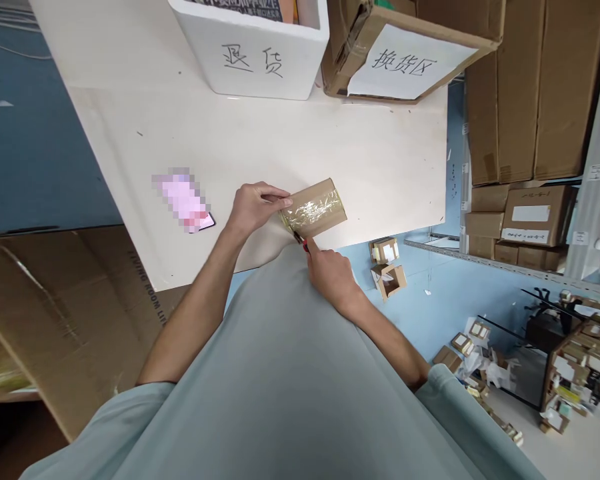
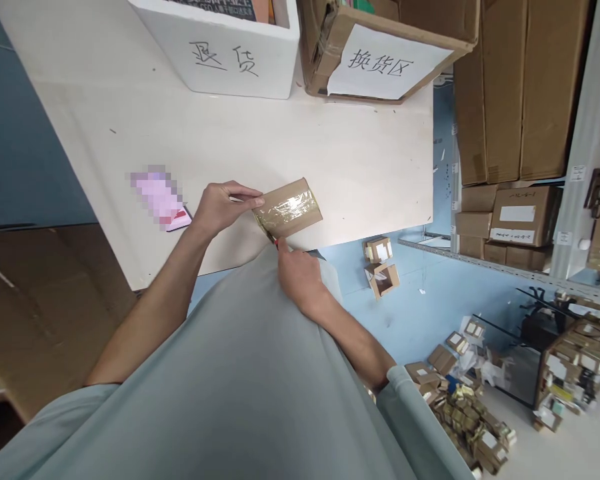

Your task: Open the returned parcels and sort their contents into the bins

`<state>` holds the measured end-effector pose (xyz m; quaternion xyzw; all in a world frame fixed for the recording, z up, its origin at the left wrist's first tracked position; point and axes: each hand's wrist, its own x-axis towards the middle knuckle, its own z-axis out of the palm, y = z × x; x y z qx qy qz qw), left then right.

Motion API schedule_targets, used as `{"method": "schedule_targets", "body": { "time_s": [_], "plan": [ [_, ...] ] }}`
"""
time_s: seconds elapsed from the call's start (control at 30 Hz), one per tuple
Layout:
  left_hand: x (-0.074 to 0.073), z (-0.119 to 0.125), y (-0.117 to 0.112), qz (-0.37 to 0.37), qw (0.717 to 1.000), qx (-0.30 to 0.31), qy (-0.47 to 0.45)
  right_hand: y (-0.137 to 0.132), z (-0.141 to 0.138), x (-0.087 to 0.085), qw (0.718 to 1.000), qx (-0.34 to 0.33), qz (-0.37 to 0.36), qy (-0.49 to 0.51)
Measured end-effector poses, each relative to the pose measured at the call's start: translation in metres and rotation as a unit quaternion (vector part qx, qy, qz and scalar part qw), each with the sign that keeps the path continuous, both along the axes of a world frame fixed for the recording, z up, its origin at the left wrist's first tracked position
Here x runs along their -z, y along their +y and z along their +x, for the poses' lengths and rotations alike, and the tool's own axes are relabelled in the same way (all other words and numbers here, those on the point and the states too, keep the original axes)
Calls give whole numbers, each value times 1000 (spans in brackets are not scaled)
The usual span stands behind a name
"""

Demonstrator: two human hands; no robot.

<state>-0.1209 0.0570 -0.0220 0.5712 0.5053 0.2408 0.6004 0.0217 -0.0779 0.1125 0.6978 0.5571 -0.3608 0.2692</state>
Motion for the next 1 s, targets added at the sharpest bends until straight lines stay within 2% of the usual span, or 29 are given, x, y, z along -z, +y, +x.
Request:
{"method": "schedule_targets", "body": {
  "time_s": [0.1, 0.23, 0.37, 0.47, 0.6, 0.7, 0.77, 0.87, 1.0],
  "plan": [
    [-1, 0, -4, 0, 1000, -9, 11, -3, 7, -2, 1000, -2, 8, 28],
    [0, -5, -8, 14, 1000, -10, 22, -7, 28, -14, 997, -2, 33, 74],
    [-6, -2, -13, 58, 996, -6, 62, -14, 63, -23, 989, 48, 96, 102],
    [-20, 18, -23, 155, 980, 6, 121, -16, 91, -18, 980, 101, 158, 74],
    [-35, 67, -41, 279, 947, 67, 144, -15, 117, -9, 967, 143, 206, 51],
    [-31, 97, -50, 312, 932, 104, 153, -13, 127, -5, 966, 144, 210, 51],
    [-23, 106, -52, 318, 927, 104, 168, -10, 129, -4, 968, 130, 205, 58],
    [-13, 109, -54, 323, 925, 91, 177, 0, 128, -1, 972, 102, 201, 61],
    [-8, 106, -56, 323, 927, 81, 170, 19, 121, 7, 980, 62, 182, 52]
  ]
}}
